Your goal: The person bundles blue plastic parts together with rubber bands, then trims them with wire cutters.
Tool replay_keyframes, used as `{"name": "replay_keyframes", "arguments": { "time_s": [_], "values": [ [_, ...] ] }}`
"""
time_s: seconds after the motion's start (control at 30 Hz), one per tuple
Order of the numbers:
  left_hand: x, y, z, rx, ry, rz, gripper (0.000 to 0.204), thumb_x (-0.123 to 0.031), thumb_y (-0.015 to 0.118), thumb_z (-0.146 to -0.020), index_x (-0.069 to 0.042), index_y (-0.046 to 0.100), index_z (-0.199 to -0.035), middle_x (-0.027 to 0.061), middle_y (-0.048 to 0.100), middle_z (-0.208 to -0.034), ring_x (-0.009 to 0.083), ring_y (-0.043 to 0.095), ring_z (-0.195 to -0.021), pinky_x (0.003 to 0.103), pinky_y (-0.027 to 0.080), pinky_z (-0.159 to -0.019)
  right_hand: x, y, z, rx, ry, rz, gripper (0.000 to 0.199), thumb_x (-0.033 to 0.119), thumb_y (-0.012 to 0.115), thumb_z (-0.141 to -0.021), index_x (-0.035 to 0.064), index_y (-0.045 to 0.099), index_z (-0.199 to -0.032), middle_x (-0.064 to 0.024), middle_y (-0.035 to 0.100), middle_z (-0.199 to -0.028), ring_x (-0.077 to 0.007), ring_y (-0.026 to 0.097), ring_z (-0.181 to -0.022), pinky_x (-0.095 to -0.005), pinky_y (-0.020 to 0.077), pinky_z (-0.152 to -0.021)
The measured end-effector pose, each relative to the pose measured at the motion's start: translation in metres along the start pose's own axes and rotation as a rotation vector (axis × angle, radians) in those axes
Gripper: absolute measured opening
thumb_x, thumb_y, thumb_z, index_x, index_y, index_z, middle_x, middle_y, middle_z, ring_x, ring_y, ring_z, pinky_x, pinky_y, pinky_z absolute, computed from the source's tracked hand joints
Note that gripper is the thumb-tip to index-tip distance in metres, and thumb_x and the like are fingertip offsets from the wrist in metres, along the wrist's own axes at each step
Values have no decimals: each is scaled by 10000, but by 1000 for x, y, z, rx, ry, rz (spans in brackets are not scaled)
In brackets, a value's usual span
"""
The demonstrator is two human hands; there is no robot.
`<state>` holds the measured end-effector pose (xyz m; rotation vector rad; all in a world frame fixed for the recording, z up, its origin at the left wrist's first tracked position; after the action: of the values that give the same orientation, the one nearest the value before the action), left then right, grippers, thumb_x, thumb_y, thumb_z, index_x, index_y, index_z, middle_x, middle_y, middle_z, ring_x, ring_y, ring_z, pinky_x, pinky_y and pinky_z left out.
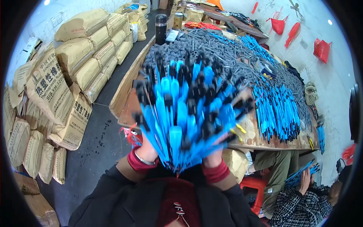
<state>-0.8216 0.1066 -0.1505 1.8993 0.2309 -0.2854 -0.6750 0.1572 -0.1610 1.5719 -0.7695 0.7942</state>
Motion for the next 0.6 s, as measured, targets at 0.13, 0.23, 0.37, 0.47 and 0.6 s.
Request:
{"name": "replay_keyframes", "arguments": {
  "time_s": [0.13,0.23,0.37,0.47,0.6],
  "values": [
    [62,36,48,301,-251,426,533,-350,413,-931,-38,320,-1352,150,444,-1307,297,414,-1214,468,335,-1021,-36,-111,79,-6,-19,320,175,149,440,-921,31,566,-948,-20,594,-851,-105,553,-767,-254,454,-699],
    [110,25,72,183,-341,360,543,-347,419,-927,-34,311,-1357,153,442,-1307,295,417,-1209,461,337,-1019,-82,-174,116,-85,447,77,144,142,454,-904,50,565,-905,-33,576,-867,-139,549,-796,-280,450,-728],
    [195,-15,96,60,-647,345,556,-344,428,-922,-29,300,-1362,158,440,-1307,293,422,-1203,453,340,-1015,-79,-158,107,-20,-265,457,184,185,460,-900,37,563,-868,-83,553,-832,-203,520,-788,-325,432,-724],
    [271,-41,90,62,-890,293,567,-341,434,-918,-25,291,-1367,162,438,-1306,291,426,-1198,447,343,-1013,-83,-173,81,163,-142,142,160,138,477,-899,22,564,-830,-61,567,-821,-183,532,-751,-311,441,-714],
    [289,-103,62,33,-948,67,582,-337,442,-912,-20,280,-1373,166,436,-1306,289,431,-1191,439,346,-1010,-36,-208,85,210,-84,295,208,167,496,-854,-14,549,-765,-113,549,-701,-199,523,-668,-333,429,-644]
  ]
}}
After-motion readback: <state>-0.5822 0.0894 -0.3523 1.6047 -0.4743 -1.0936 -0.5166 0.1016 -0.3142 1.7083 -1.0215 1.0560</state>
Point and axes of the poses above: each hand's wrist, its own z-axis away from the middle knuckle, its own y-axis out of the palm, x = y × z, the point moved 4 cm from there along -z, towards the middle knuckle
